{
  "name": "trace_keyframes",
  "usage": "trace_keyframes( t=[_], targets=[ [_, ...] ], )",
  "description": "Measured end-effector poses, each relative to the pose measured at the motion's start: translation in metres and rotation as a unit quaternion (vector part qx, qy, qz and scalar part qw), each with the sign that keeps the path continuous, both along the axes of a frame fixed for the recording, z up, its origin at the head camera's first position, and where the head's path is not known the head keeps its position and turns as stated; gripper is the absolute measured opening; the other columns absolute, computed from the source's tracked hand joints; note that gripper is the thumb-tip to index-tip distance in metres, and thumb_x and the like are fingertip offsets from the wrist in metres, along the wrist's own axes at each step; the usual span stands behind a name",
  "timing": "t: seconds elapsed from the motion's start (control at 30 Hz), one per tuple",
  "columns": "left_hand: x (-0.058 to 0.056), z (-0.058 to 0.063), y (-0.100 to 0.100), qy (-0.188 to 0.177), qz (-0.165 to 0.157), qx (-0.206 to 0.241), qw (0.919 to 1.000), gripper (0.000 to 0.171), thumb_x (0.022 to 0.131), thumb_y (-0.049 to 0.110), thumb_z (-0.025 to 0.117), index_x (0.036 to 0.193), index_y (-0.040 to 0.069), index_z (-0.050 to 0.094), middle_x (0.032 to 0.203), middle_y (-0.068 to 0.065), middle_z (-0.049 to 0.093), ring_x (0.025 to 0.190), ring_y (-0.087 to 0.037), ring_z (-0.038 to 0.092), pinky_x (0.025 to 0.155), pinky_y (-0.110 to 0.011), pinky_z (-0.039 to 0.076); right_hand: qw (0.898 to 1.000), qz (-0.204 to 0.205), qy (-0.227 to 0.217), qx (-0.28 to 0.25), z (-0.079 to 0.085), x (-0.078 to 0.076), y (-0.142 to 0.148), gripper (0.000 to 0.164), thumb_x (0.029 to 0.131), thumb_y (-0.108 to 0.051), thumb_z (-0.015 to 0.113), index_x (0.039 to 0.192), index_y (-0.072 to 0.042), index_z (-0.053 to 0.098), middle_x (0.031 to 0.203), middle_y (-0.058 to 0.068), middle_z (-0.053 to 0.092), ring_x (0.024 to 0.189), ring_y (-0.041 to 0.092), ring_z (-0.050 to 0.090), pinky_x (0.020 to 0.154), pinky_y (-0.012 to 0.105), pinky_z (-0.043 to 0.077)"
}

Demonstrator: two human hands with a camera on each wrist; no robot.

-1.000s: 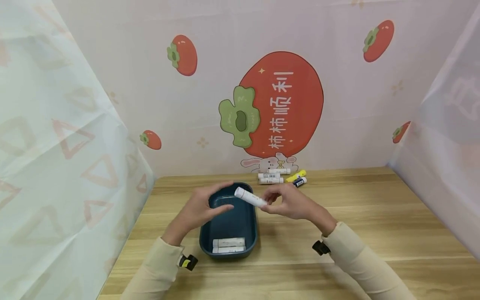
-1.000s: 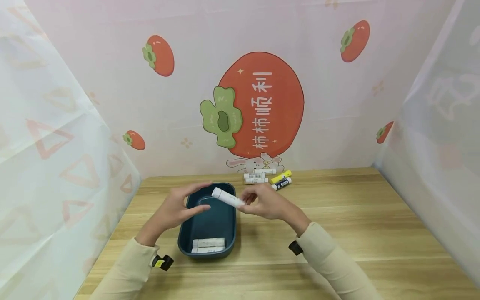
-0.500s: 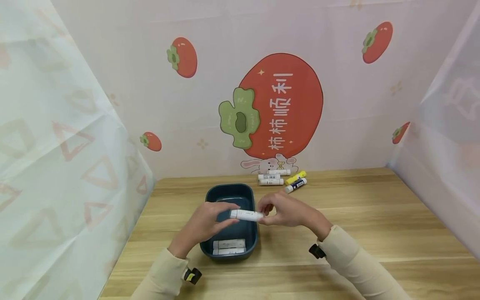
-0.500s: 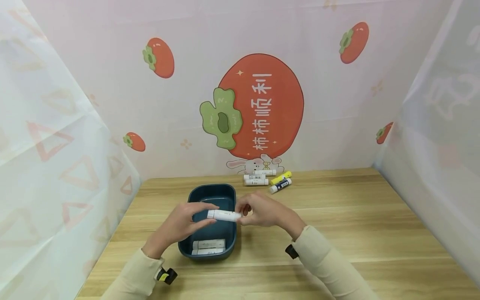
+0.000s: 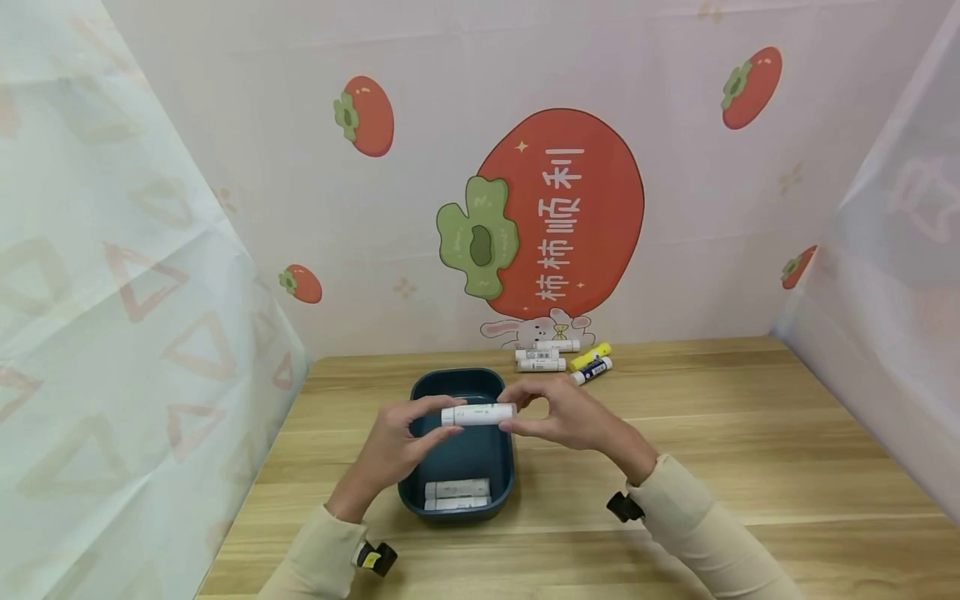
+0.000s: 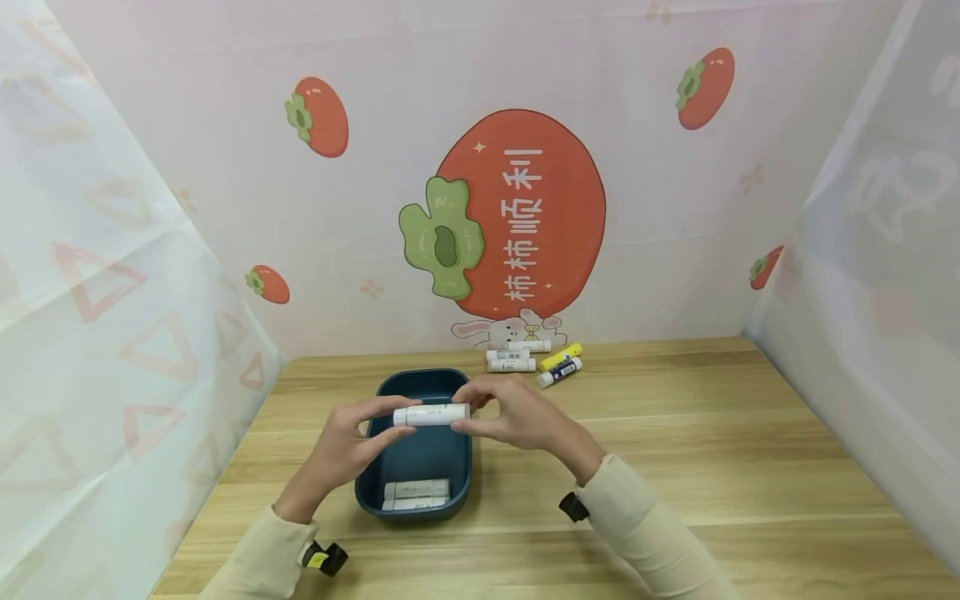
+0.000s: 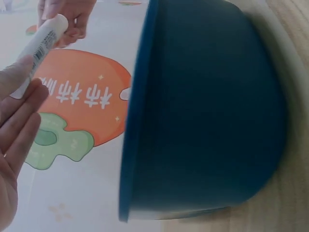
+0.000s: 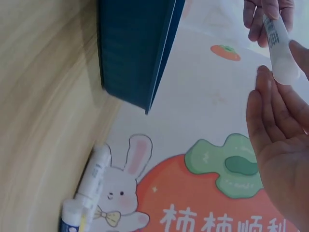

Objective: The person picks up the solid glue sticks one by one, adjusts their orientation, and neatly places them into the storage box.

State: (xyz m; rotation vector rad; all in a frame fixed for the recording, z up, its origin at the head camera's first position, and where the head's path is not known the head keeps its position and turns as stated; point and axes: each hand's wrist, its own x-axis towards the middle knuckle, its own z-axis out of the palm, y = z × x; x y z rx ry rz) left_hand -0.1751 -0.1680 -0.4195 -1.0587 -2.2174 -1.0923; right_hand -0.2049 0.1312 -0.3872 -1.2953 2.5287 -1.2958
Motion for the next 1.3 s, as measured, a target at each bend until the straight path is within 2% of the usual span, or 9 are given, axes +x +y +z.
trace_keyframes(
  t=[0.13, 0.27, 0.33, 0.47, 0.57, 0.67, 0.8, 1.07, 1.3],
  targets=[
    [0.001, -0.004, -0.002, 0.003, -0.012, 0.019, 0.9998, 0.040, 0.086, 0.000, 0.085, 0.125, 0.005, 0.075, 0.117, -0.012, 0.081, 0.099, -0.018, 0.079, 0.089, -0.022, 0.063, 0.998, -0.003, -0.001, -0.062, -0.007, 0.001, -0.006, 0.024, 0.092, -0.021, 0.084, 0.115, -0.017, 0.077, 0.110, -0.003, 0.077, 0.094, 0.011, 0.070, 0.090, 0.028, 0.063],
    [0.002, -0.006, -0.005, 0.002, -0.014, 0.021, 0.9997, 0.039, 0.086, 0.000, 0.085, 0.124, 0.004, 0.076, 0.116, -0.013, 0.081, 0.101, -0.020, 0.080, 0.089, -0.022, 0.063, 0.997, -0.007, -0.015, -0.081, -0.013, 0.001, -0.009, 0.023, 0.091, -0.018, 0.085, 0.112, -0.017, 0.078, 0.107, -0.002, 0.078, 0.091, 0.012, 0.070, 0.086, 0.027, 0.063],
    [0.002, -0.006, -0.006, -0.006, -0.008, 0.005, 0.9999, 0.039, 0.087, 0.003, 0.086, 0.124, 0.004, 0.076, 0.118, -0.012, 0.081, 0.101, -0.020, 0.079, 0.090, -0.023, 0.063, 0.997, -0.009, -0.017, -0.078, -0.016, 0.001, -0.011, 0.022, 0.091, -0.018, 0.085, 0.111, -0.017, 0.079, 0.105, -0.003, 0.078, 0.091, 0.012, 0.070, 0.086, 0.027, 0.062],
    [0.006, -0.006, -0.011, -0.040, 0.032, -0.067, 0.9965, 0.050, 0.091, 0.022, 0.086, 0.136, 0.008, 0.070, 0.131, -0.009, 0.076, 0.115, -0.024, 0.076, 0.096, -0.040, 0.064, 0.998, -0.010, -0.021, -0.059, -0.021, 0.000, -0.013, 0.019, 0.092, -0.020, 0.084, 0.111, -0.017, 0.079, 0.103, -0.003, 0.078, 0.091, 0.012, 0.069, 0.087, 0.027, 0.062],
    [0.012, -0.006, -0.017, -0.068, 0.093, -0.143, 0.9830, 0.070, 0.093, 0.044, 0.081, 0.151, 0.012, 0.059, 0.149, -0.007, 0.066, 0.133, -0.028, 0.067, 0.106, -0.053, 0.058, 0.999, -0.013, -0.022, -0.037, -0.023, -0.001, -0.015, 0.019, 0.094, -0.023, 0.083, 0.111, -0.018, 0.079, 0.104, -0.005, 0.078, 0.093, 0.015, 0.070, 0.089, 0.027, 0.061],
    [0.018, -0.007, -0.023, -0.091, 0.148, -0.221, 0.9596, 0.091, 0.092, 0.063, 0.073, 0.161, 0.011, 0.045, 0.165, -0.008, 0.049, 0.148, -0.032, 0.053, 0.117, -0.059, 0.048, 0.999, -0.020, -0.019, -0.020, -0.026, -0.002, -0.017, 0.019, 0.094, -0.025, 0.083, 0.111, -0.019, 0.079, 0.105, -0.006, 0.078, 0.095, 0.018, 0.070, 0.090, 0.026, 0.061],
    [0.023, -0.012, -0.030, -0.093, 0.184, -0.291, 0.9340, 0.108, 0.089, 0.078, 0.063, 0.165, 0.006, 0.034, 0.174, -0.010, 0.032, 0.158, -0.035, 0.037, 0.125, -0.062, 0.037, 1.000, -0.021, -0.020, -0.008, -0.029, -0.004, -0.021, 0.018, 0.094, -0.025, 0.082, 0.110, -0.019, 0.079, 0.104, -0.007, 0.077, 0.095, 0.019, 0.070, 0.089, 0.025, 0.060],
    [0.032, -0.026, -0.040, -0.105, 0.205, -0.321, 0.9185, 0.121, 0.086, 0.086, 0.058, 0.167, 0.002, 0.027, 0.175, -0.016, 0.028, 0.161, -0.037, 0.031, 0.129, -0.061, 0.031, 1.000, 0.001, -0.019, 0.008, -0.038, -0.006, -0.031, 0.017, 0.095, -0.027, 0.081, 0.108, -0.017, 0.078, 0.099, -0.006, 0.076, 0.090, 0.026, 0.070, 0.083, 0.032, 0.063],
    [0.034, -0.038, -0.043, -0.125, 0.219, -0.333, 0.9087, 0.124, 0.084, 0.087, 0.059, 0.166, 0.001, 0.028, 0.176, -0.016, 0.025, 0.162, -0.037, 0.028, 0.130, -0.060, 0.028, 0.999, 0.005, -0.011, 0.049, -0.047, -0.006, -0.041, 0.018, 0.096, -0.028, 0.080, 0.109, -0.016, 0.079, 0.101, -0.004, 0.077, 0.090, 0.024, 0.069, 0.076, 0.029, 0.061]
  ],
)
